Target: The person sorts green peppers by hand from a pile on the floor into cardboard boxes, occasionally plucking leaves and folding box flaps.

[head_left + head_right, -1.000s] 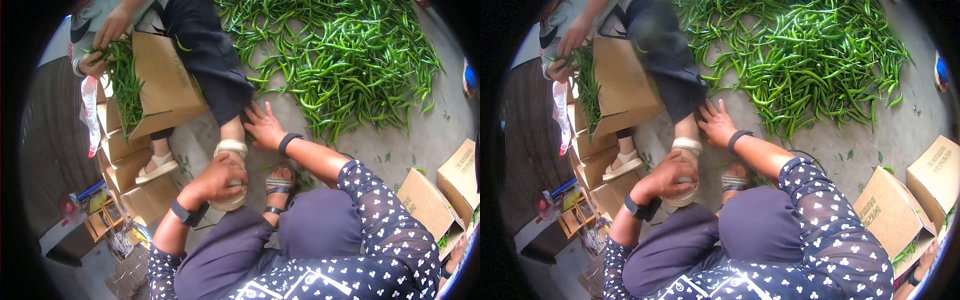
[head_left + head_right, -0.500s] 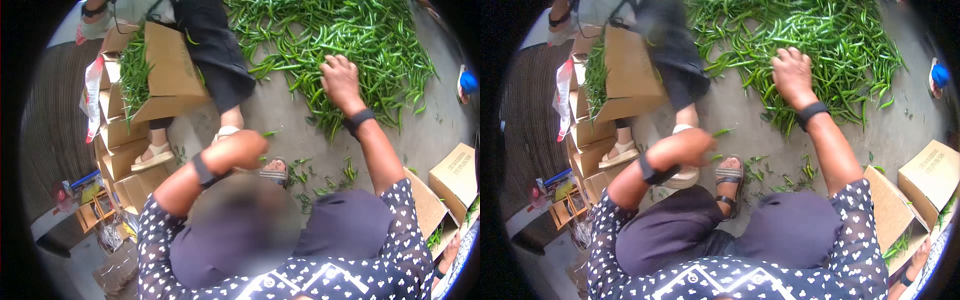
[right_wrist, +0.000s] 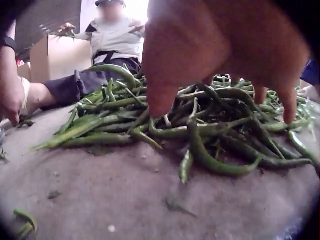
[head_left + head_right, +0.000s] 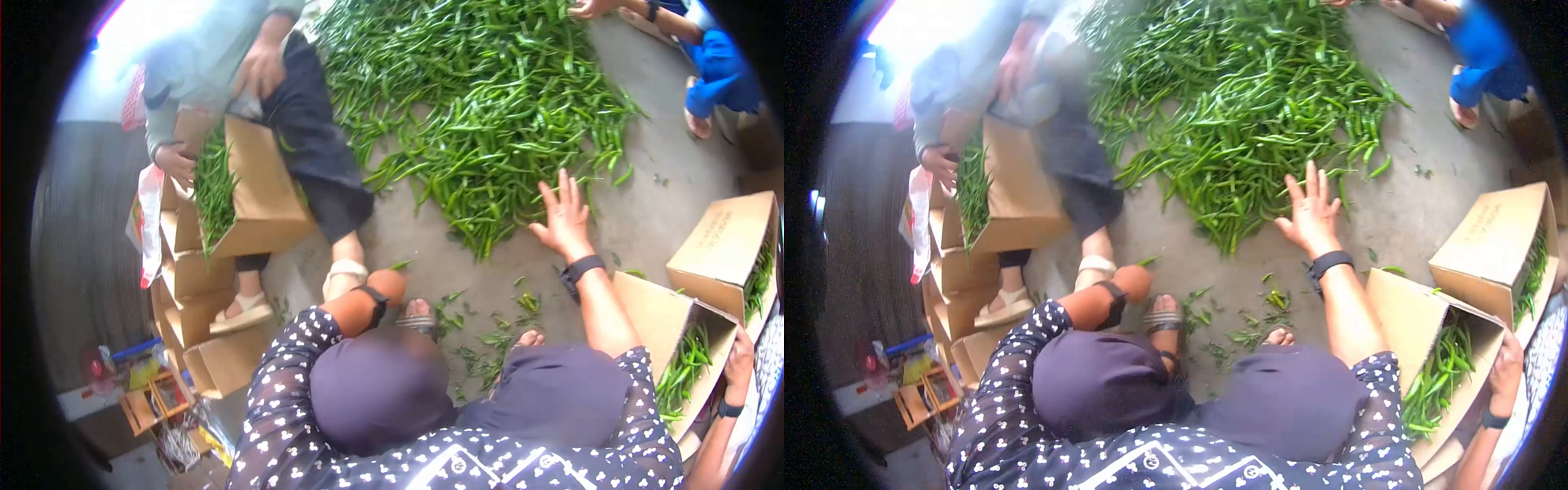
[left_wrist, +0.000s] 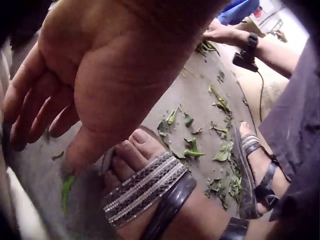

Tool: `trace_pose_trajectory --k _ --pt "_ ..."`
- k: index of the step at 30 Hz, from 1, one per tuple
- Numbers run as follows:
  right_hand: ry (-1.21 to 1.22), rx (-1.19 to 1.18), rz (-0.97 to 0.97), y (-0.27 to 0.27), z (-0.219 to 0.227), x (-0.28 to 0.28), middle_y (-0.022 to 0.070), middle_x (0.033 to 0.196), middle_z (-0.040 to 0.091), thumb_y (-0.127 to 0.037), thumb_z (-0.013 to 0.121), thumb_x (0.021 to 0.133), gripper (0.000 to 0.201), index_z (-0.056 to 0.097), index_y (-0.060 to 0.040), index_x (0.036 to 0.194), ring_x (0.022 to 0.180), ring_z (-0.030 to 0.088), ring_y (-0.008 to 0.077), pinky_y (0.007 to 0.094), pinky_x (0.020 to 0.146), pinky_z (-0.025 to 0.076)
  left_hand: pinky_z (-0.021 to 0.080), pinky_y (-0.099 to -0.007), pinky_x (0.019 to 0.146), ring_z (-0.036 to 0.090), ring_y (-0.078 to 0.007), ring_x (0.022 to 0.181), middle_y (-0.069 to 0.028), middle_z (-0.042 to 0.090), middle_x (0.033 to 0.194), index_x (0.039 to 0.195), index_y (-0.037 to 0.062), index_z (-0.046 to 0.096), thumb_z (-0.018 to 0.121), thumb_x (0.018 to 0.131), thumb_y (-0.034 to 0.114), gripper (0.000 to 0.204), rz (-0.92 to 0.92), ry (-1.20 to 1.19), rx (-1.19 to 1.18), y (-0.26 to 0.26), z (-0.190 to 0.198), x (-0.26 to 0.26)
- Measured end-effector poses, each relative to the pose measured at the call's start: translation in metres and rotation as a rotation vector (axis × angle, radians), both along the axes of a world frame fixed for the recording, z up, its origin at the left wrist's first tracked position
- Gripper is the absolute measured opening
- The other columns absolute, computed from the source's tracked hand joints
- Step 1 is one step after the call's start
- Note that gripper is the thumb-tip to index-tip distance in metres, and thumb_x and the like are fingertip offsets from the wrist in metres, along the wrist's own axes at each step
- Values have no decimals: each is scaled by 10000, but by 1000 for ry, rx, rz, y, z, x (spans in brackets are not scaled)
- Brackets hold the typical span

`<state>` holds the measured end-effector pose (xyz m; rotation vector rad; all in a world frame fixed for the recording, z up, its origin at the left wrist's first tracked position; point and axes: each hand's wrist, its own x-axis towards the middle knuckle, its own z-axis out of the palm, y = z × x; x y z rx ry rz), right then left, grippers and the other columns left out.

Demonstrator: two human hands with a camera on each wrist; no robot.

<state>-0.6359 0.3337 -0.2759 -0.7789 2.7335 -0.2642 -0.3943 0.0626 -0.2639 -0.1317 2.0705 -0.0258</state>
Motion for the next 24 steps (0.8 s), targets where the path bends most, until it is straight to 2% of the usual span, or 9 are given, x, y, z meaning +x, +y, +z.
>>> trace_pose_trajectory --k 6,12,15,16,18,19,20,22,24 --pt "-42 -76 26 13 -1 4 122 1495 172 -330 772 663 784 403 -230 1347 1393 105 335 634 998 285 528 -428 750 650 -349 869 -191 664 926 869 40 698 532 794 131 203 -13 -56 35 -10 -16 13" --pt "-36 -95 51 14 -6 4 129 1491 167 -281 758 666 768 409 -214 1346 1390 101 344 623 990 301 521 -426 774 643 -355 892 -206 657 936 862 24 698 539 779 139 213 -115 -142 86 -13 -27 6" --pt "-6 -84 60 13 -6 6 130 1481 186 -268 759 649 756 434 -205 1329 1386 110 348 606 969 328 522 -410 783 642 -347 896 -201 657 935 838 21 696 576 742 192 229 41 -146 10 -2 -14 -8" --pt "-4 -81 51 12 -6 6 130 1481 186 -268 759 649 756 434 -205 1329 1386 110 348 606 969 328 522 -410 783 642 -347 896 -201 657 935 838 21 696 576 742 192 229 32 -145 13 3 -10 -17" --pt "14 -93 66 12 -7 6 139 1470 202 -264 762 633 752 453 -194 1316 1381 122 354 590 953 346 523 -408 770 639 -341 891 -200 653 946 812 23 694 593 731 196 216 215 145 -125 21 16 -45" --pt "46 -93 74 12 -8 6 148 1457 223 -269 764 619 751 468 -188 1304 1375 135 357 573 940 361 521 -411 754 637 -328 891 -199 650 951 792 19 692 619 719 220 226 256 227 -102 22 27 -58" --pt "49 -90 71 13 -8 5 148 1457 223 -269 764 619 751 468 -188 1304 1375 135 357 573 940 361 521 -411 754 637 -328 891 -199 650 951 792 19 692 619 719 220 226 253 230 -98 19 25 -60" --pt "52 -75 77 11 -6 5 149 1452 237 -280 758 617 749 470 -190 1302 1373 142 356 561 943 366 521 -416 737 634 -332 885 -206 649 934 790 13 691 637 710 250 255 157 472 -128 6 24 -57" --pt "29 -82 68 8 -2 4 138 1461 230 -272 757 625 737 473 -196 1300 1378 138 347 578 952 361 519 -424 747 629 -344 890 -207 649 919 792 13 691 646 706 250 257 163 441 -138 -6 10 -49"
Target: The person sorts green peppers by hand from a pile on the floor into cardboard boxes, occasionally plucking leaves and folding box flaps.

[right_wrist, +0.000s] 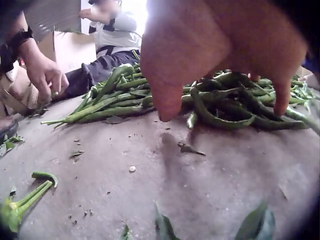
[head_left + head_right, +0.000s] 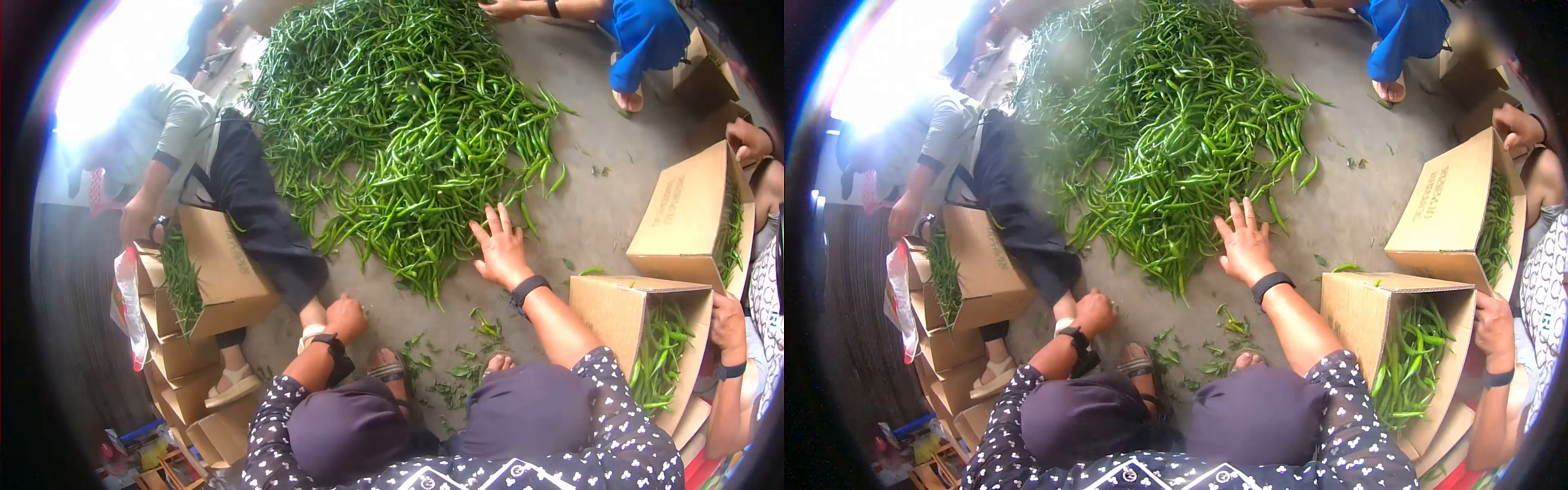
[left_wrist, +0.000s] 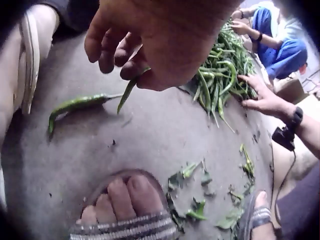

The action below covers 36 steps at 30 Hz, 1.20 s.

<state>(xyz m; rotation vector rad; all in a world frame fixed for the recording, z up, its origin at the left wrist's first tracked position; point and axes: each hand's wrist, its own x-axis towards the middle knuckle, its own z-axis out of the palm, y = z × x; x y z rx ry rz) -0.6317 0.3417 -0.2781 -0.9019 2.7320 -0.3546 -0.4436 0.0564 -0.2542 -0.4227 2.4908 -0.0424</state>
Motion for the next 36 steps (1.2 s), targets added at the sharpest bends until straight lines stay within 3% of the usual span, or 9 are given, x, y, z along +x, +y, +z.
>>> trace_pose_trajectory --k 9,16,17,19,20,24,26,30,36 --pt "-119 -1 12 3 12 -6 142 1455 268 -297 753 640 664 522 -189 1254 1378 163 346 597 971 350 516 -437 739 630 -365 836 -212 645 880 818 8 658 635 682 176 217 43 -110 88 1 -23 -7" --pt "-244 -12 57 9 15 -11 140 1452 291 -283 733 649 610 557 -168 1222 1384 170 330 546 984 363 457 -393 566 582 -326 629 -160 581 654 695 39 540 639 706 142 143 95 459 405 11 70 -115" --pt "-266 -23 67 10 13 -10 138 1452 296 -282 729 653 605 558 -166 1222 1385 169 326 538 984 367 465 -401 589 590 -328 655 -154 585 667 755 51 560 648 716 169 152 4 576 420 12 87 -134" --pt "-255 -12 86 11 11 -8 137 1452 296 -276 724 659 601 555 -164 1225 1385 170 329 535 982 370 454 -418 843 560 -343 982 -185 549 1135 1034 65 559 681 709 229 384 -117 465 277 27 127 -164" --pt "-239 -3 90 11 11 -10 135 1453 296 -271 719 664 597 552 -162 1228 1384 171 333 533 980 374 454 -418 843 560 -343 982 -185 549 1135 1034 65 559 681 709 229 384 -113 465 278 31 123 -165" --pt "-246 -154 -27 18 10 -8 156 1430 321 -246 706 682 592 530 -133 1235 1352 236 347 496 987 379 278 -546 1050 246 -344 1343 -119 323 1417 1256 190 520 754 638 279 666 -869 191 258 69 95 -166" --pt "-97 -416 -273 23 4 -10 185 1370 371 -216 699 688 588 506 -103 1232 1286 323 357 443 991 384 225 -632 1037 175 -315 1375 -76 297 1437 1230 247 540 758 620 334 654 -1163 58 343 86 52 -147" --pt "-236 -336 -630 47 2 -20 222 1261 440 -195 694 704 626 440 -35 1254 1168 429 390 423 980 387 178 -660 1041 131 -285 1392 -18 329 1420 1202 280 556 719 651 391 585 -1497 -12 393 93 -1 -124" --pt "-480 -213 -612 41 -18 -32 262 1286 440 -302 687 739 765 326 -1 1342 1194 445 375 420 1001 376 166 -702 1022 138 -196 1394 -1 415 1347 1150 275 571 676 672 437 516 -1603 34 340 70 -10 -184"
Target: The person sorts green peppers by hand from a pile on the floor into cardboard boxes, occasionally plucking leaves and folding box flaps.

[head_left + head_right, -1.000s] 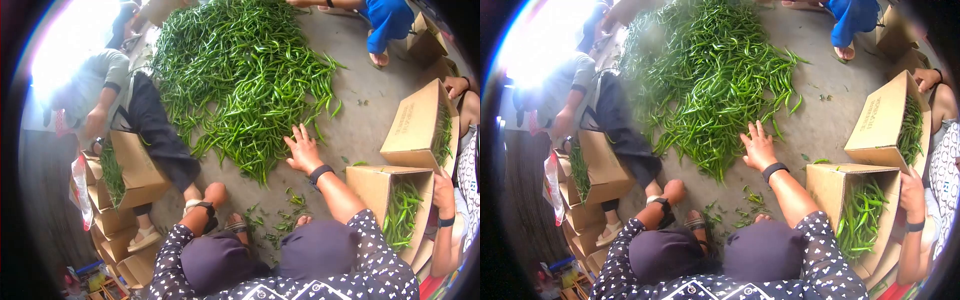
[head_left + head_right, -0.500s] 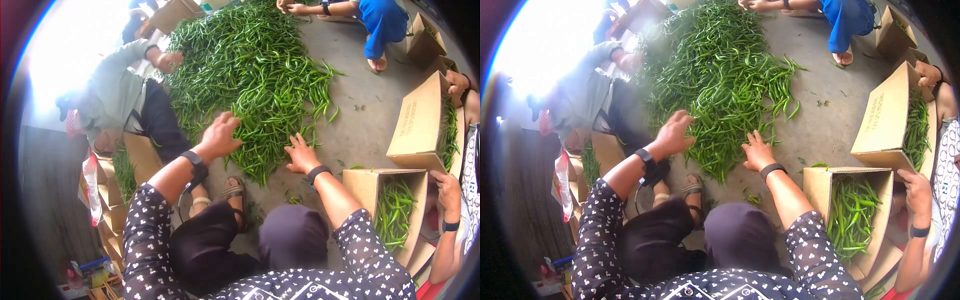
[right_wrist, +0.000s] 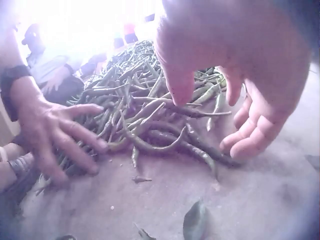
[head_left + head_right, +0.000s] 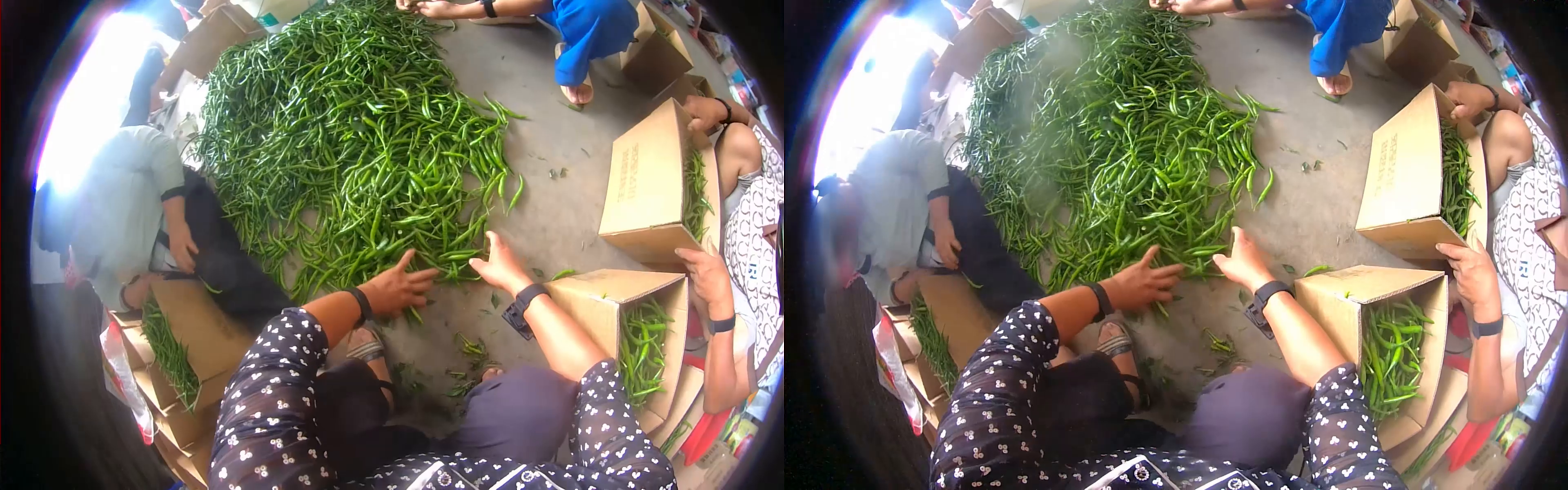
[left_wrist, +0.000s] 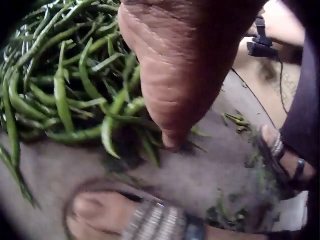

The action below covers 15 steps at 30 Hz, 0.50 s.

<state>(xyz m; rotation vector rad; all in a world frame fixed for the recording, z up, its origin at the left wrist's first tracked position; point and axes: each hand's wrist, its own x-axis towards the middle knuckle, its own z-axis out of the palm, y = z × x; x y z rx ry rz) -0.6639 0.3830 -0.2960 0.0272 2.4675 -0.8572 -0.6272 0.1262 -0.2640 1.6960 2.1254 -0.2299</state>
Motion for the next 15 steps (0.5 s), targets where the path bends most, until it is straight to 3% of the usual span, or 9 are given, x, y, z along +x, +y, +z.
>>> trace_pose_trajectory --k 2,4,7,8,10,11,14,15 --pt "-80 -182 -51 -13 3 -7 267 1298 444 -317 688 741 784 314 2 1352 1207 445 366 416 1014 365 179 -708 1012 142 -202 1393 4 426 1332 1149 268 565 679 664 466 536 28 12 -113 -4 16 -17" --pt "-101 -206 -69 -23 -1 -15 250 1305 452 -318 678 755 776 306 -11 1363 1205 455 353 405 1007 376 188 -705 1012 144 -202 1392 -4 437 1318 1117 245 572 685 657 490 533 32 25 -88 -28 7 -33" --pt "-122 -475 -35 -41 14 -26 218 1253 503 -279 649 780 661 375 -29 1327 1146 502 348 397 952 426 180 -695 1025 207 -206 1374 -6 469 1274 1064 227 591 679 660 390 444 210 192 -68 -78 -1 -60" --pt "-121 -461 -35 -44 21 -29 218 1253 503 -279 649 780 661 375 -29 1327 1146 502 348 397 952 426 178 -694 1028 219 -206 1369 -4 476 1264 1063 227 592 677 657 372 439 234 208 -61 -97 -5 -67" --pt "57 -242 246 -47 43 -38 188 1217 506 -210 672 772 615 416 -52 1308 858 621 231 342 770 513 169 -691 1033 272 -205 1341 4 499 1238 1043 215 607 666 650 313 409 360 263 -98 -132 -11 -82" --pt "150 -215 291 -45 56 -42 166 1143 538 -201 669 761 499 510 -44 1208 812 615 223 342 735 514 165 -691 1035 292 -205 1329 7 506 1230 1033 209 614 661 647 292 398 414 276 -109 -133 -11 -86" --pt "240 -91 350 -31 101 -75 147 1091 561 -201 666 761 443 550 -40 1157 786 599 199 329 718 503 147 -690 1042 386 -201 1249 5 546 1183 964 170 653 644 666 236 305 650 287 -246 -114 2 -91" --pt "248 -18 314 -30 130 -89 132 1069 571 -192 659 772 404 564 -37 1133 785 586 182 315 721 494 140 -686 1045 445 -210 1179 -8 576 1113 912 156 675 623 705 199 218 750 302 -262 -102 -11 -89"
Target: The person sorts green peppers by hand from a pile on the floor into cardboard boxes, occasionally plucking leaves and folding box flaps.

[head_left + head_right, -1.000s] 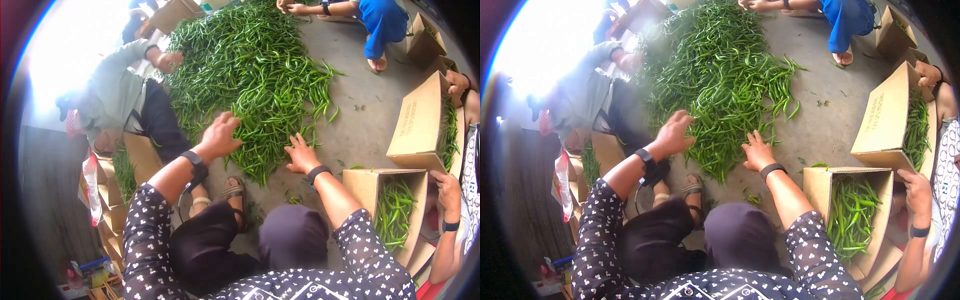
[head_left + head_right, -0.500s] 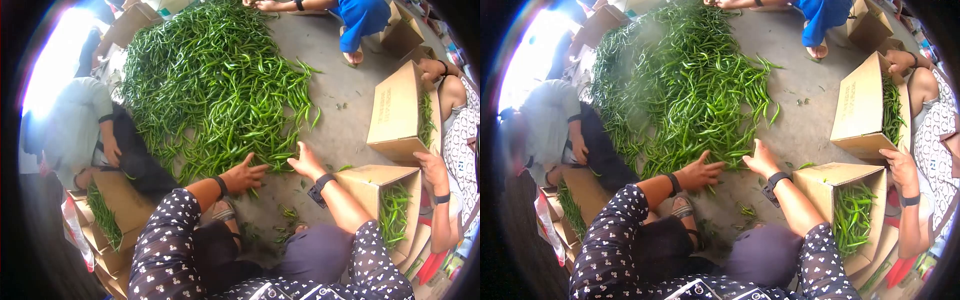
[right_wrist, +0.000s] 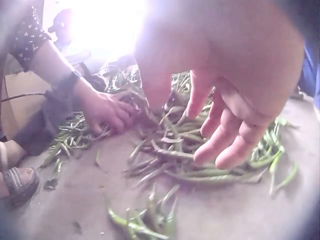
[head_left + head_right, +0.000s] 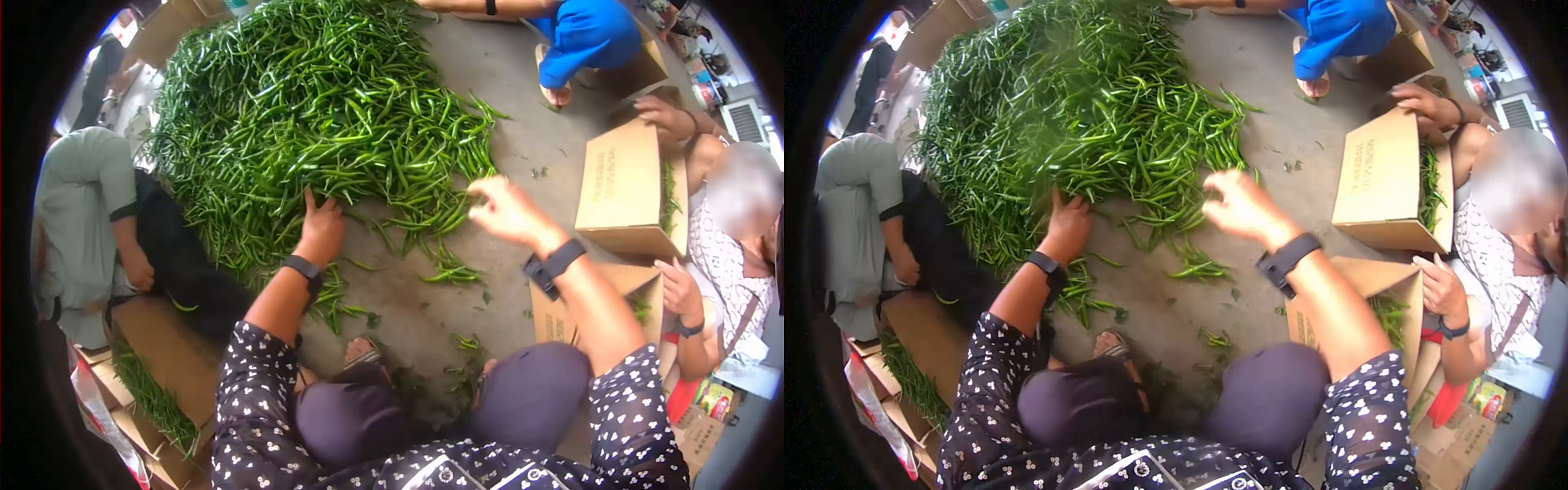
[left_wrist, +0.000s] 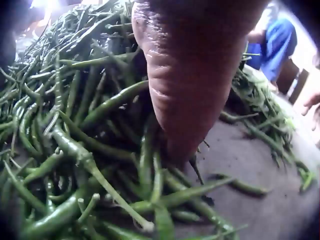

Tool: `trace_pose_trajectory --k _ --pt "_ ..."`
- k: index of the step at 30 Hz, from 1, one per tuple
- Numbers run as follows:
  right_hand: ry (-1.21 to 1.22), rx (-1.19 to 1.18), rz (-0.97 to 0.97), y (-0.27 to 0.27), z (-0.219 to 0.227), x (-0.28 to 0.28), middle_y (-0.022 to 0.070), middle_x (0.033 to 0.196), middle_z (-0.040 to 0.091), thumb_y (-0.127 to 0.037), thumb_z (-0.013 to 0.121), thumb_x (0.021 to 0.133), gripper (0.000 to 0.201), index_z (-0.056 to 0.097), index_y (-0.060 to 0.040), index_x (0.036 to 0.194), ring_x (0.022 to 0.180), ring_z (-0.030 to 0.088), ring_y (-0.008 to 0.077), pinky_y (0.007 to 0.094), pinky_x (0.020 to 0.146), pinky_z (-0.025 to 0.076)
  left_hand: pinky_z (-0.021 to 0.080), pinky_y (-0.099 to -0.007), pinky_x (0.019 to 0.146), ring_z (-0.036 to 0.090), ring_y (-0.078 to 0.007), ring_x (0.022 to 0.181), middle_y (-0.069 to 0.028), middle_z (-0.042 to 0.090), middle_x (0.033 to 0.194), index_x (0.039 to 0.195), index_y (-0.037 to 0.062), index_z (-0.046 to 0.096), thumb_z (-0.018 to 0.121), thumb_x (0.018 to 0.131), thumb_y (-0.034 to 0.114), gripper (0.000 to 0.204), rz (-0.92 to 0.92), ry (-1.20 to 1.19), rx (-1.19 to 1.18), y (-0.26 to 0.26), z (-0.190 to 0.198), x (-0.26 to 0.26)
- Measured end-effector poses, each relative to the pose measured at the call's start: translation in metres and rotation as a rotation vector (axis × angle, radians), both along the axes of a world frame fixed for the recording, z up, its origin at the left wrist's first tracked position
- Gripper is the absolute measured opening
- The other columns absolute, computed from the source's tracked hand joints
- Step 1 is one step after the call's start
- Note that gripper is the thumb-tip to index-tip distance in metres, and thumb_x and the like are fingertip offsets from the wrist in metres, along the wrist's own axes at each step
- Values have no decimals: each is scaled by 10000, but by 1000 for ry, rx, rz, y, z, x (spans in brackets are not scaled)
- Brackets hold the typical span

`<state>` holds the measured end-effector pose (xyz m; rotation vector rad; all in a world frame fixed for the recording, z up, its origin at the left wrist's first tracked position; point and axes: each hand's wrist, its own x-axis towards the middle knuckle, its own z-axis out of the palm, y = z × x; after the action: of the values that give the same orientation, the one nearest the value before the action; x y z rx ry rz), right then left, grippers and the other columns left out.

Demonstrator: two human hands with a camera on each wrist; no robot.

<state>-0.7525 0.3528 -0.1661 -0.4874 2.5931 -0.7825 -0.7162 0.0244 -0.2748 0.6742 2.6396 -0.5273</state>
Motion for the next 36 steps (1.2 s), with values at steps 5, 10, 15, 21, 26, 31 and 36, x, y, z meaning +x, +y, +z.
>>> trace_pose_trajectory --k 5,10,15,21,26,31,36 --pt "188 36 -112 22 117 -28 129 988 636 -192 639 805 338 584 -27 1096 806 608 169 314 701 497 357 -512 918 478 -207 1127 -65 574 1038 926 126 667 598 768 209 192 22 -205 225 133 46 0" --pt "78 172 -65 -47 236 15 57 969 565 -96 582 811 348 557 -29 1152 834 554 104 245 720 462 279 -591 1014 339 -260 1290 7 415 1364 1169 359 571 522 840 321 335 -904 16 764 200 -19 60" --pt "-68 -148 -69 -91 237 42 63 1016 559 -62 558 804 400 520 15 1194 886 550 95 231 787 443 254 -470 1071 416 -225 1228 -6 486 1299 1127 254 599 522 822 251 314 -578 114 794 148 -76 33" --pt "-126 -579 -459 -41 170 42 47 985 607 -129 572 867 282 562 5 1115 812 585 101 224 733 458 259 -414 1085 489 -203 1143 -38 570 1115 981 133 647 579 735 153 256 -412 82 550 114 -4 -12" --pt "404 -45 -22 -34 109 21 156 886 622 -201 626 766 303 610 -11 1001 730 629 258 334 633 509 372 -482 962 535 -235 1050 -60 558 1064 954 210 656 559 778 165 206 -350 -250 637 184 65 -23" --pt "425 -146 3 -31 113 41 107 795 589 -120 559 769 110 603 -50 842 690 616 239 355 620 480 461 -375 868 537 -236 1091 -57 533 1213 1189 167 551 547 791 101 403 -224 -1246 1738 272 -35 -39" --pt "510 -152 -215 -3 125 41 75 781 557 -140 598 762 142 558 -40 854 693 601 205 348 620 483 499 -391 762 595 -254 930 -45 558 1052 1091 201 602 540 809 138 296 -816 -377 795 379 -18 -10"
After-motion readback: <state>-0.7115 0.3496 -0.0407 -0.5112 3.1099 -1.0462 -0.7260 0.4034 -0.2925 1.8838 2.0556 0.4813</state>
